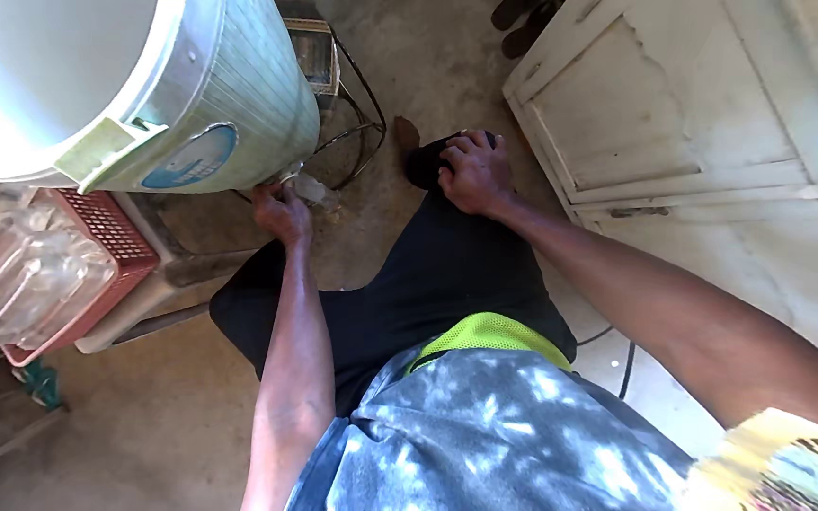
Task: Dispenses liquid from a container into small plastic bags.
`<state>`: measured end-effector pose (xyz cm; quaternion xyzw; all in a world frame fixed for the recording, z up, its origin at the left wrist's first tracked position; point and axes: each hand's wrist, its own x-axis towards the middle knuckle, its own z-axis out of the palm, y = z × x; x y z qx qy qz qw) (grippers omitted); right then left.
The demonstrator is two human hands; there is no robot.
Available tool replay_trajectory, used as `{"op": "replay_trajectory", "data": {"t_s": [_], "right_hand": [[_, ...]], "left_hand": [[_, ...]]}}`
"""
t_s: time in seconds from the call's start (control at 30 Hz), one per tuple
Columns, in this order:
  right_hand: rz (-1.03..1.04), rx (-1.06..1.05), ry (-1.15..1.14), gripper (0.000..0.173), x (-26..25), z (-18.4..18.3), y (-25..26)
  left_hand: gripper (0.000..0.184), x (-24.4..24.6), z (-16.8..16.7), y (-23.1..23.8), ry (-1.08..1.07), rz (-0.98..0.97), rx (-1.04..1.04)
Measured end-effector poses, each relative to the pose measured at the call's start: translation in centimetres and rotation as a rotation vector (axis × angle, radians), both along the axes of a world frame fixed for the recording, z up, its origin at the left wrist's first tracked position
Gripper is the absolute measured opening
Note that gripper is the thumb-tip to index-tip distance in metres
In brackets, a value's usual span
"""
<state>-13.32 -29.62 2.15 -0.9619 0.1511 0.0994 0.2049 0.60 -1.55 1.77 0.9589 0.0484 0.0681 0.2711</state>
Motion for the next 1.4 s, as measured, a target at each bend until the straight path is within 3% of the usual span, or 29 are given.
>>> {"op": "replay_trajectory", "data": {"t_s": [1.07, 1.4], "right_hand": [[-0.015, 0.003, 0.053, 0.036, 0.5, 0.4, 0.3], [-0.025, 0.037, 0.023, 0.034, 0.4, 0.3, 0.3]], "left_hand": [[0.027, -0.1, 0.5, 0.0, 0.004, -0.017, 0.009], [0.028, 0.2, -0.8, 0.5, -0.117, -0.063, -0.028]]}}
